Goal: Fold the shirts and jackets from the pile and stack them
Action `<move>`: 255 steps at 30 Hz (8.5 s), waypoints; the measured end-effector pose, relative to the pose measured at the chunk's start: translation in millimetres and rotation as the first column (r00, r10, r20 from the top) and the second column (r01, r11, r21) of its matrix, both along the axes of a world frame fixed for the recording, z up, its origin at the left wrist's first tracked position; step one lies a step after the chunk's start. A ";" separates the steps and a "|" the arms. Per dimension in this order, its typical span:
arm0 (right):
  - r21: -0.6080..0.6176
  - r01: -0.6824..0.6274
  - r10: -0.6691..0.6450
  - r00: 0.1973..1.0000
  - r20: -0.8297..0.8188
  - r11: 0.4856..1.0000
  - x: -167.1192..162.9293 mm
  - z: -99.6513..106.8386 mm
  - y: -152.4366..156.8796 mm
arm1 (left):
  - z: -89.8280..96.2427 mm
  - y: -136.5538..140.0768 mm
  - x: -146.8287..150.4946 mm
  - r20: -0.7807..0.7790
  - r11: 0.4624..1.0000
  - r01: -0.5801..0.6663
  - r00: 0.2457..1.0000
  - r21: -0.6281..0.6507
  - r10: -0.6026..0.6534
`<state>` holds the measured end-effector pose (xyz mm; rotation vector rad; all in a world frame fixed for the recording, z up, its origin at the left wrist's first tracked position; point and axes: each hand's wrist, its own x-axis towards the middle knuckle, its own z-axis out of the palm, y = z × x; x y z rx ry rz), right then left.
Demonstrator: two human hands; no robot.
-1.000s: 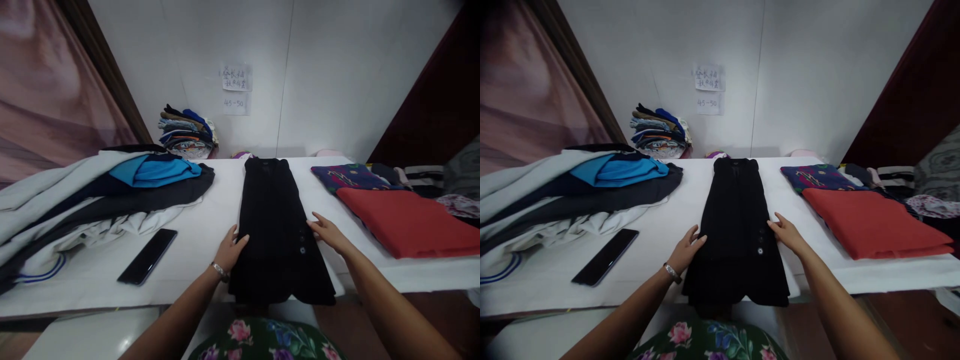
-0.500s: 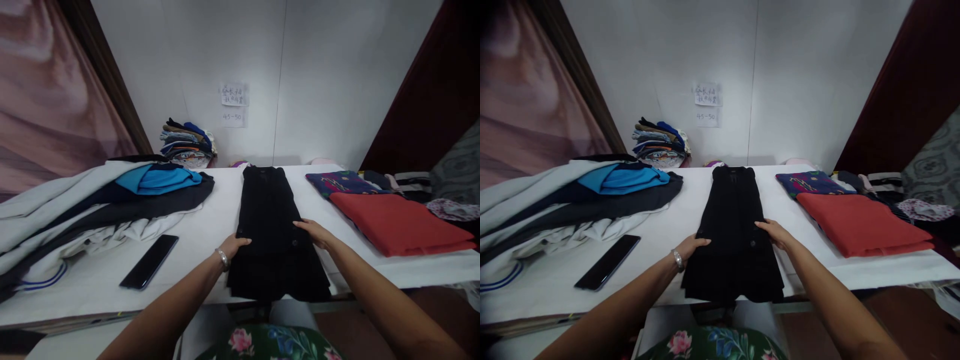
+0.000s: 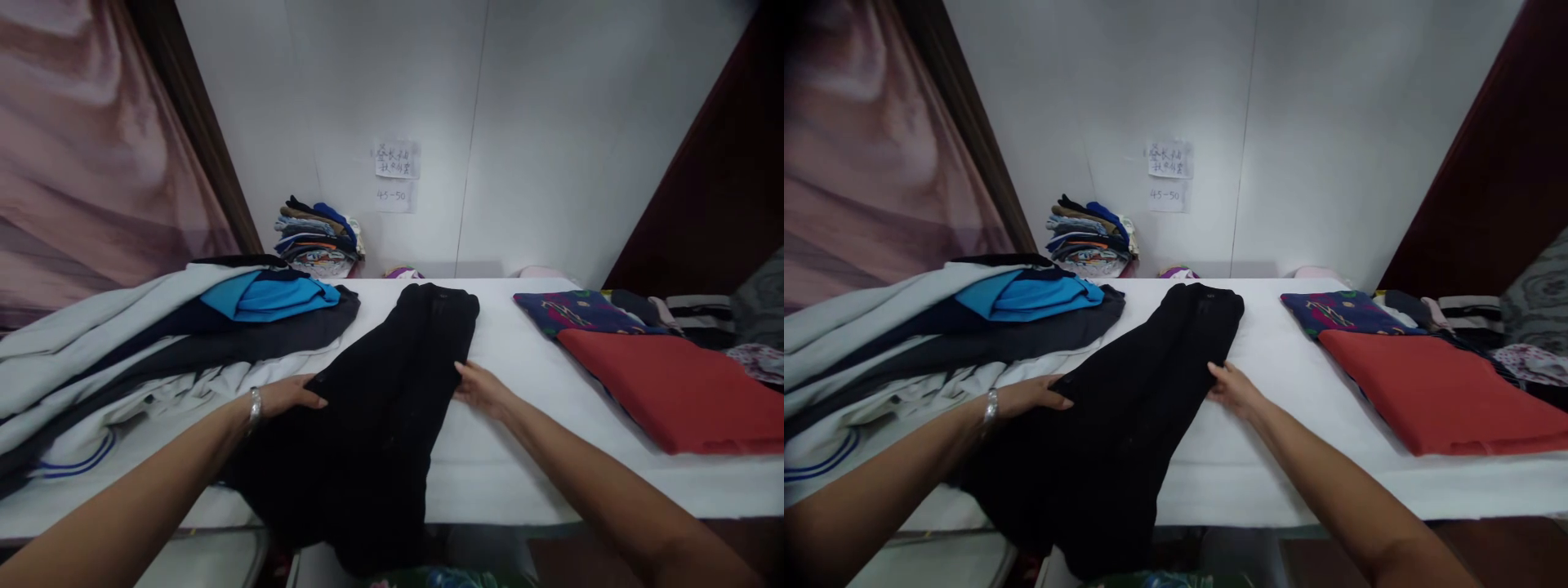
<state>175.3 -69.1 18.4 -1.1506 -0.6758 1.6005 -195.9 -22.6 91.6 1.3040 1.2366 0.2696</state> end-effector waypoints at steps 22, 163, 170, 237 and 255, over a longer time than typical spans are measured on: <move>-0.003 0.353 -0.346 0.917 0.199 0.935 109.7 9.7 135.4 | 17.0 42.3 -2.7 -0.321 0.979 0.105 0.946 0.173 -0.045; -0.035 -0.617 -0.152 -0.248 0.957 0.786 -11.6 -10.5 58.3 | -78.6 25.0 101.3 -0.760 0.614 0.561 0.642 0.555 0.101; -0.072 -0.609 -0.150 -0.305 0.940 0.790 -7.1 -31.2 60.9 | -76.8 16.6 98.9 -0.723 0.589 0.527 0.675 0.612 0.147; -0.029 -0.913 -0.040 -0.050 0.998 0.406 -85.1 13.5 37.6 | -81.3 -26.4 82.1 -0.670 0.453 0.496 0.601 0.741 0.436; -0.082 -0.296 -0.019 -0.323 0.946 0.952 149.6 20.6 112.3 | -97.7 -25.2 75.2 -0.695 0.428 0.548 0.558 0.719 0.454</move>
